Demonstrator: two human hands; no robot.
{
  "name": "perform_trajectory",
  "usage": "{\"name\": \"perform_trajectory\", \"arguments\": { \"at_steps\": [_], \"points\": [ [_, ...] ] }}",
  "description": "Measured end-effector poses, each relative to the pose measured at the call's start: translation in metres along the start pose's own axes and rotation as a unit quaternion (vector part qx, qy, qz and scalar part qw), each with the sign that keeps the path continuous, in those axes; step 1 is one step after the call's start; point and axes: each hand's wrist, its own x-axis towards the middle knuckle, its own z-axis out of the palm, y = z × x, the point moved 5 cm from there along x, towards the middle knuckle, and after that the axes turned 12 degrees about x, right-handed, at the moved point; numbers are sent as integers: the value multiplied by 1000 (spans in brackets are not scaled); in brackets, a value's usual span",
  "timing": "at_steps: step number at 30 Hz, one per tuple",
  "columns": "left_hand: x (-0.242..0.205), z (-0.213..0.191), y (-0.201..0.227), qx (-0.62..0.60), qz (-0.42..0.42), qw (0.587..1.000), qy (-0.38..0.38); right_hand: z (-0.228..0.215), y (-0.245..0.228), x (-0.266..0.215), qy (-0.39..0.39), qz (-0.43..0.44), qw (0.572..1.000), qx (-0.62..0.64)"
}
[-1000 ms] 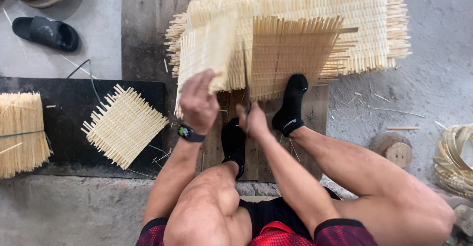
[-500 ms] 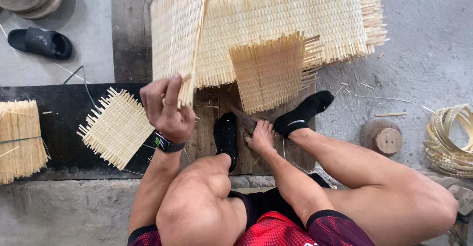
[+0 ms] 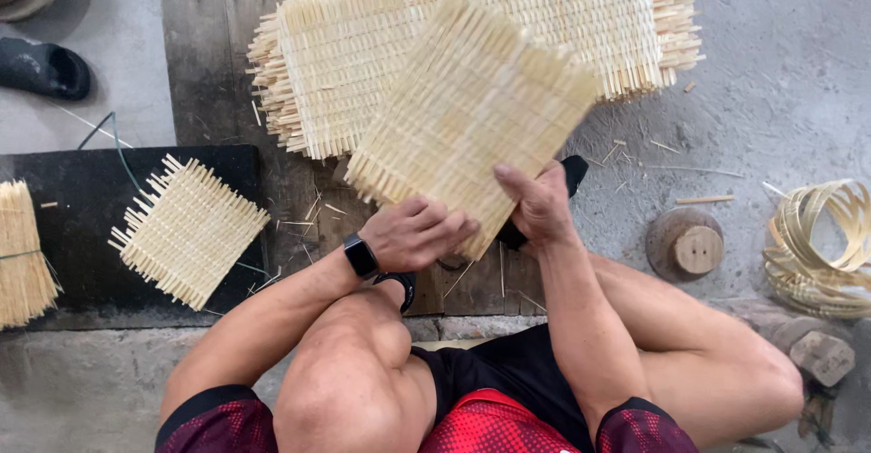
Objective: The person cuts woven bamboo sheets into smaller rectangular sections using large shears, handling the sheets and a guide stick by hand.
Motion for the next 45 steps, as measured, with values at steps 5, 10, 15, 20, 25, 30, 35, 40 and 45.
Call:
{"name": "perform_trajectory", "arguments": {
  "at_steps": [5, 10, 15, 20, 25, 30, 35, 40, 45],
  "points": [
    [-23, 8, -8, -113, -108, 975, -161, -55, -64, 6, -61, -35, 994, -87],
    [-143, 95, -35, -200, -661, 642, -332, -102, -51, 42, -59, 80, 958, -267],
    [-169, 214, -8, -384, -652, 622, -202, -122, 0, 103, -6, 117, 918, -380],
    [-147, 247, -10, -419, -703, 521, -244, -132, 9, 125, 38, 116, 884, -451],
    [-121, 228, -24, -367, -693, 591, -190, -109, 4, 110, 42, 34, 841, -539],
    [-137, 176, -36, -570, -597, 559, -71, -118, -43, 31, 192, -232, 831, -468],
    [-223, 117, -41, -527, -676, 514, -33, -199, -12, -26, 284, -140, 860, -401],
    [-292, 42, -25, -503, -744, 386, 210, -250, 11, -20, 267, -89, 823, -494],
    [-369, -7, 7, -426, -729, 276, 459, -268, 14, -14, 283, -8, 893, -349]
  ]
}}
